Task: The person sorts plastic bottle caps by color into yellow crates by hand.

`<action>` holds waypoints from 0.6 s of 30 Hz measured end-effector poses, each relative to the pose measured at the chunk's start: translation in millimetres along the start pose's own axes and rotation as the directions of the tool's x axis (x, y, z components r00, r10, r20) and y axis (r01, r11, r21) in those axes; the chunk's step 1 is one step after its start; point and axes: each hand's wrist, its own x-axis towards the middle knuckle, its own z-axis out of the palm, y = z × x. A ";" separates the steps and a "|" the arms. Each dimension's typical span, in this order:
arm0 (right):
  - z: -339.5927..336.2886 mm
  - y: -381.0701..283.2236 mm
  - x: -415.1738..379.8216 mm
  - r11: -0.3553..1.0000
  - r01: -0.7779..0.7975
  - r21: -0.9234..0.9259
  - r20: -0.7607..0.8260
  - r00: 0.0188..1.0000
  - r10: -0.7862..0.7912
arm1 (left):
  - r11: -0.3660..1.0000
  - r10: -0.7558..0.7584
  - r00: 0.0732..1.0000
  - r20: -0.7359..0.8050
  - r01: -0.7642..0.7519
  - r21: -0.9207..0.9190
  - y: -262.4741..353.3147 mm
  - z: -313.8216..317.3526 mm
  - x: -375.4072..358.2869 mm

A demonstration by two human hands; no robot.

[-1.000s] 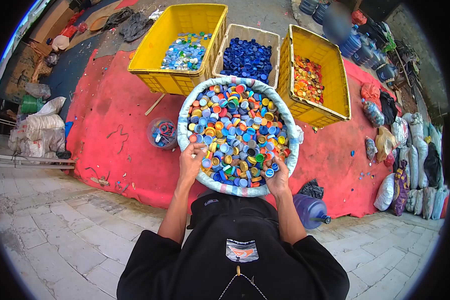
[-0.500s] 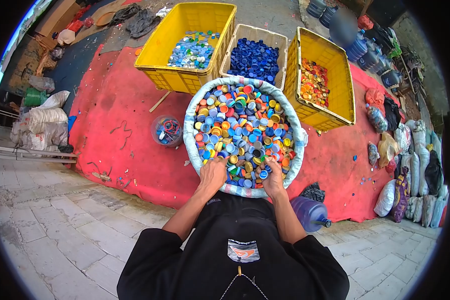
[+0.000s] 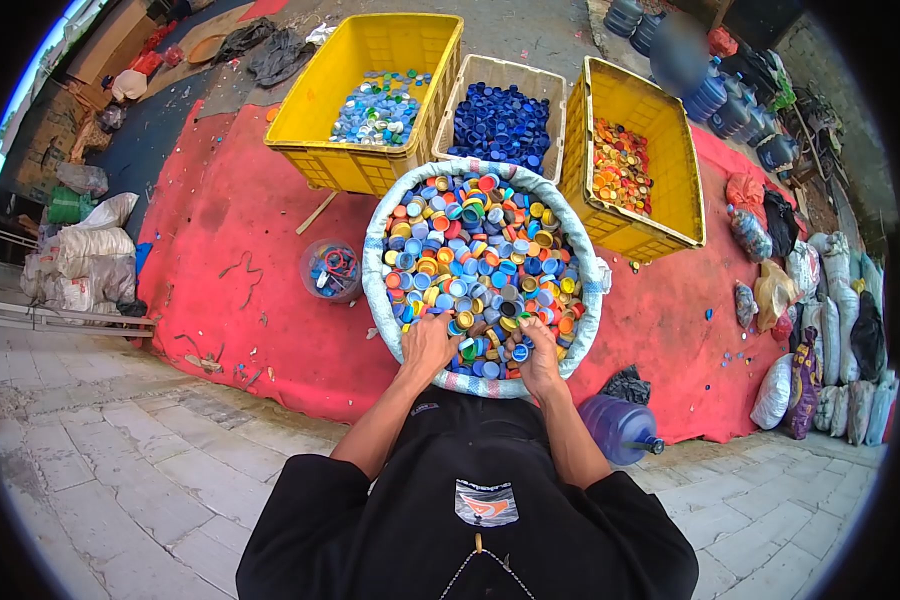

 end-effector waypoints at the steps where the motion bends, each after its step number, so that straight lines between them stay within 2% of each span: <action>1: -1.1 -0.4 0.2 1.000 -0.002 0.001 0.008 1.000 0.002 | 0.998 0.008 1.000 -0.028 -0.009 -0.059 -2.1 -0.2 0.4; 2: -2.4 -0.5 0.1 1.000 0.001 0.014 0.015 1.000 -0.001 | 0.993 0.013 0.998 -0.054 -0.019 -0.118 -3.3 0.4 0.4; 5: -4.2 -1.5 -1.3 0.998 -0.004 0.067 0.028 1.000 0.002 | 0.849 -0.152 0.968 0.201 0.232 -0.474 15.1 -26.7 2.7; 6: -2.9 -1.8 -2.1 0.997 -0.010 0.075 0.013 1.000 0.009 | 0.634 -0.076 0.970 0.230 0.224 -0.740 12.1 -18.5 3.6; 7: -1.0 -2.5 -3.0 0.996 -0.014 0.083 -0.003 1.000 0.015 | 0.254 -0.007 0.909 0.417 0.405 -0.879 6.6 -13.7 5.8; 8: 0.6 -3.2 -3.1 0.996 -0.017 0.091 -0.018 1.000 0.019 | -0.155 0.140 0.828 0.543 0.560 -0.814 -0.2 -10.0 8.5; 9: 2.0 -3.5 -2.4 0.995 -0.014 0.100 -0.015 1.000 0.016 | -0.502 0.330 0.744 0.581 0.660 -0.560 -0.5 -12.2 10.3; 10: 3.0 -3.6 -2.0 0.994 -0.010 0.110 -0.014 1.000 0.012 | -0.605 0.420 0.743 0.521 0.657 -0.450 1.1 -12.6 8.6; 13: 1.1 -5.6 -2.7 0.993 -0.012 0.121 0.020 1.000 0.009 | -0.687 0.424 0.765 0.485 0.621 -0.379 18.7 -21.5 -1.1; 17: 1.6 -3.9 -3.5 0.990 -0.030 0.136 0.026 0.999 0.026 | -0.670 0.307 0.817 0.489 0.550 -0.498 24.1 -12.4 -6.6; 18: 1.5 -3.9 -4.2 0.988 -0.033 0.152 0.024 0.999 0.029 | -0.687 0.355 0.812 0.463 0.563 -0.460 21.0 -9.6 -6.3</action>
